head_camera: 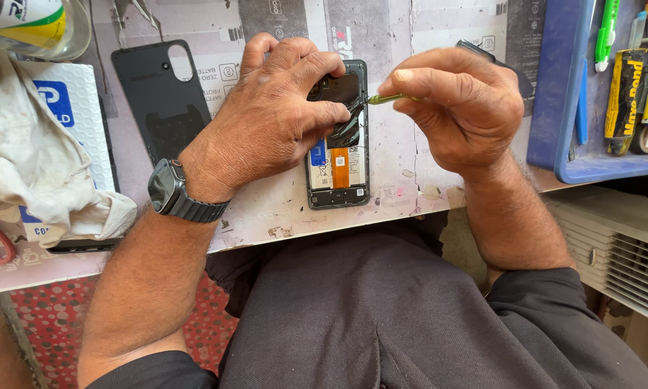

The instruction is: The person uses a green precision screwdriver and a green utility knife to scrape and pry around the camera module area of a disassembled smartphone. The person switches between tools and continues to work on the same region of the phone's interior.

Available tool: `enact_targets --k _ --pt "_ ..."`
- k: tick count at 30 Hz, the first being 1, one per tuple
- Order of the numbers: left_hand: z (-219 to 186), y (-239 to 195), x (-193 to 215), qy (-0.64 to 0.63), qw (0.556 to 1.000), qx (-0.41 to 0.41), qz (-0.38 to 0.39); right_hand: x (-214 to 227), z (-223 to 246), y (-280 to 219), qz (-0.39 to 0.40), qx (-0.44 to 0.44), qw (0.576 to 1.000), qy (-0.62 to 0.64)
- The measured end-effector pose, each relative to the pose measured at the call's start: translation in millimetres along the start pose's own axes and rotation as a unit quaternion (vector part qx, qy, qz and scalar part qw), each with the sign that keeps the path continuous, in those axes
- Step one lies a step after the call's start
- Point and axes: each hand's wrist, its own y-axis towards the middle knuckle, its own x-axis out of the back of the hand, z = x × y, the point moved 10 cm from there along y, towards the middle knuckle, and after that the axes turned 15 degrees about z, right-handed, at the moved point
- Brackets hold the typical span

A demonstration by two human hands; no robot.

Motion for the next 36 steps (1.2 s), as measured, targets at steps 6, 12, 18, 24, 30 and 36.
enact_targets --k 6,12,18,24,30,36 --pt "0.5 0.4 1.0 -0.008 1.000 -0.005 0.002 1.8 2.3 -4.2 -0.021 0.005 1.000 -0.023" --pt "0.1 2.7 -0.1 -0.008 1.000 0.003 0.009 3.4 5.7 -2.3 -0.030 0.009 0.999 -0.023" --pt "1.1 1.8 -0.6 -0.003 1.000 0.005 0.010 2.6 -1.7 -3.7 -0.022 -0.027 0.999 -0.027" --pt "0.9 1.7 -1.2 -0.002 1.000 0.007 0.009 -0.9 2.4 -4.3 -0.015 0.013 1.000 -0.010" --pt "1.3 1.7 -0.5 0.000 1.000 0.008 0.007 -2.0 7.3 0.1 -0.021 0.023 1.000 0.001" --pt "0.4 2.6 -0.7 0.000 1.000 0.005 0.007 1.9 7.8 -1.8 -0.037 0.010 0.999 -0.015"
